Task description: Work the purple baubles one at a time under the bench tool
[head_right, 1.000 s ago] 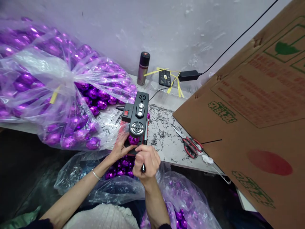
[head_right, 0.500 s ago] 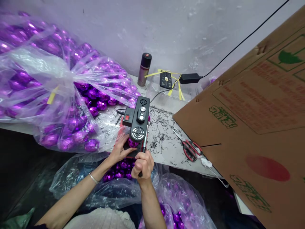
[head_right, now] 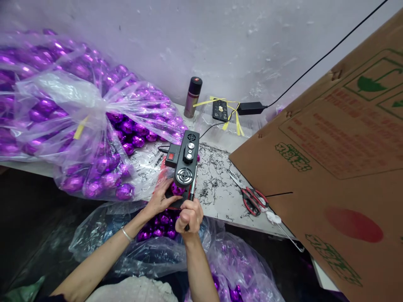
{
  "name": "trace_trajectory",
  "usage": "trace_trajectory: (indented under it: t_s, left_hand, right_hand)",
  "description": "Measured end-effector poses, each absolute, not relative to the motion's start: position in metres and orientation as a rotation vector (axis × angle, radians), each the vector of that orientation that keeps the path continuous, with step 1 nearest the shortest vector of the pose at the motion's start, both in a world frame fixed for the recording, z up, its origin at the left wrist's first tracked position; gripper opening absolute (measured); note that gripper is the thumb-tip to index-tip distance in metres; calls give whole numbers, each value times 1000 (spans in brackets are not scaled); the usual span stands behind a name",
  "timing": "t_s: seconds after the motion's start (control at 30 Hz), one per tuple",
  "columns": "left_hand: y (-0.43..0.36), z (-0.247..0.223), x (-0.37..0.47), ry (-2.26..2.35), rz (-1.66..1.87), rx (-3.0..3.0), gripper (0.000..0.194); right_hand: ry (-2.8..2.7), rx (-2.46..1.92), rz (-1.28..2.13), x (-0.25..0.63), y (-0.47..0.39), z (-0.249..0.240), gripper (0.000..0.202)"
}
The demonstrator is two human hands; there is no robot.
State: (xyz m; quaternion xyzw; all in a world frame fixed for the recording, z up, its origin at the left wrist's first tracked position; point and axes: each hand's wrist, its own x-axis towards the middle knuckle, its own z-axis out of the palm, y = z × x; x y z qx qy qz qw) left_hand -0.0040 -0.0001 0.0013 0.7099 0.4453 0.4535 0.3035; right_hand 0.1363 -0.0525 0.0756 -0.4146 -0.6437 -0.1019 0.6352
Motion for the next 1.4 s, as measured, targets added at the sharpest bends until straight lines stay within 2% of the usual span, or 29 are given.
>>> trace_trajectory:
  t_s: [0.6,0.8,0.97,1.0,1.07,1.13,1.2,1.4]
  left_hand:
    - [12,5,-2,1137,1180,1842,70]
    - [-6,-1,-9,1105,1171,1965,70]
    - [-23,12,-39,1114,1142,2213,90]
    - [-16,23,-48,1170,1157,2227,85]
    - [14,53,-66,1388,1177,2195,53]
    - [56,85,-84,1838,1019,2039,36]
    - [98,111,-96,2193,725,1837,38]
    - [163,134,-100,2306,435,1702,34]
  right_hand:
    - [-1515,-924,-261,136,-46,68,38]
    - [-1374,-972,-26,138,-49,118,34]
    - [-1432,-963,-31,138,-50,138,33]
    - [-1441,-950,-55,137,-50,136,34]
    - [-1448,-940,-85,135,-51,131,34]
    - [-1459,-941,-89,133,-52,127,34]
    - [-1473,-927,-89,133,-52,125,33]
    - [-1483,-928,-87,135,-52,123,31]
